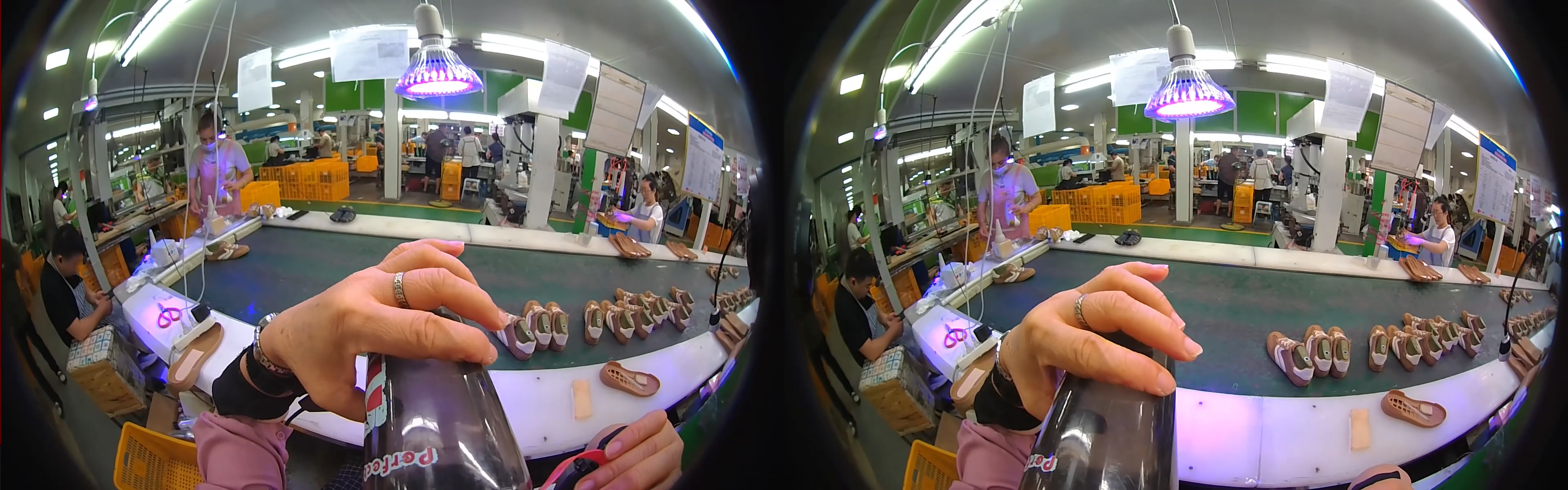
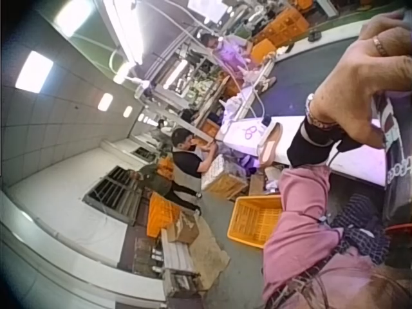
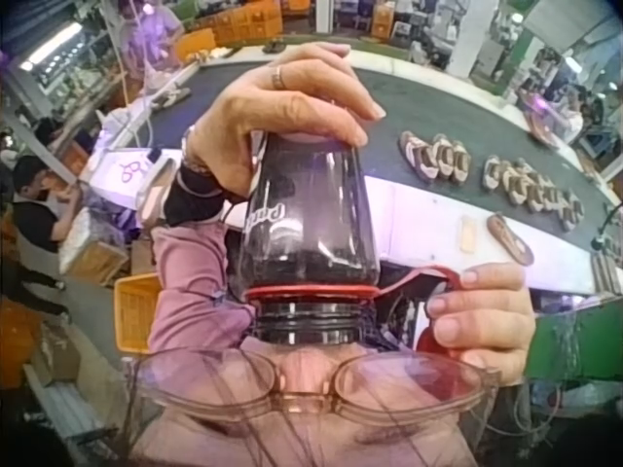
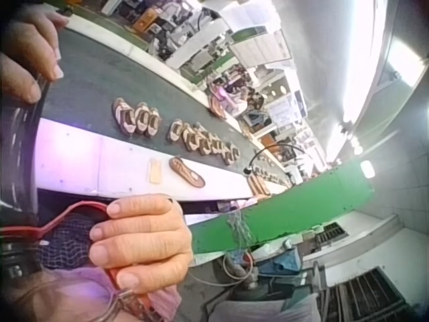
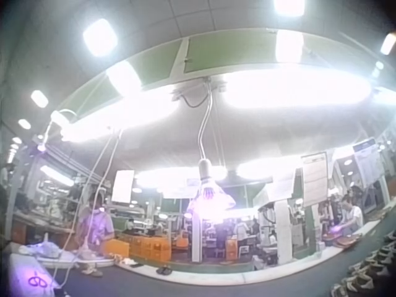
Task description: Inspecting and comparing pairs of shoes on an assembly line conveyor belt.
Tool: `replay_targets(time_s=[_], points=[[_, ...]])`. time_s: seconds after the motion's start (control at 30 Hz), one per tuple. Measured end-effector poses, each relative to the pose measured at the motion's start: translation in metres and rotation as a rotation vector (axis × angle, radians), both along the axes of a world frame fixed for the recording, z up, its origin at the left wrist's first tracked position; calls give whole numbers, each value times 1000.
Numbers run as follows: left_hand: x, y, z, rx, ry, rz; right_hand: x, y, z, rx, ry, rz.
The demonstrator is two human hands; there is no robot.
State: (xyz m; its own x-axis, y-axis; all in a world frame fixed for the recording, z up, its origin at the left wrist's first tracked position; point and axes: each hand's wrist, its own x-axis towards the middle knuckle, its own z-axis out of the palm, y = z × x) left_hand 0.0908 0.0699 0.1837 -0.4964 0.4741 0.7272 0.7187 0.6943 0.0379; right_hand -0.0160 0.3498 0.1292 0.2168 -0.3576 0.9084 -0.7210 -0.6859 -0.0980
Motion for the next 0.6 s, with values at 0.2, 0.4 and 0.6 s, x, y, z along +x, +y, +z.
replay_targets(time_s=[0.2,0.4,0.6], points=[[-2,5,0,-4,13,17,-1,4,0,-21,-13,-11],[-1,8,2,13,0,7,-1,6,0,-12,-17,-9],[-3,6,1,-3,-12,-28,-2,8,2,19,0,-2]])
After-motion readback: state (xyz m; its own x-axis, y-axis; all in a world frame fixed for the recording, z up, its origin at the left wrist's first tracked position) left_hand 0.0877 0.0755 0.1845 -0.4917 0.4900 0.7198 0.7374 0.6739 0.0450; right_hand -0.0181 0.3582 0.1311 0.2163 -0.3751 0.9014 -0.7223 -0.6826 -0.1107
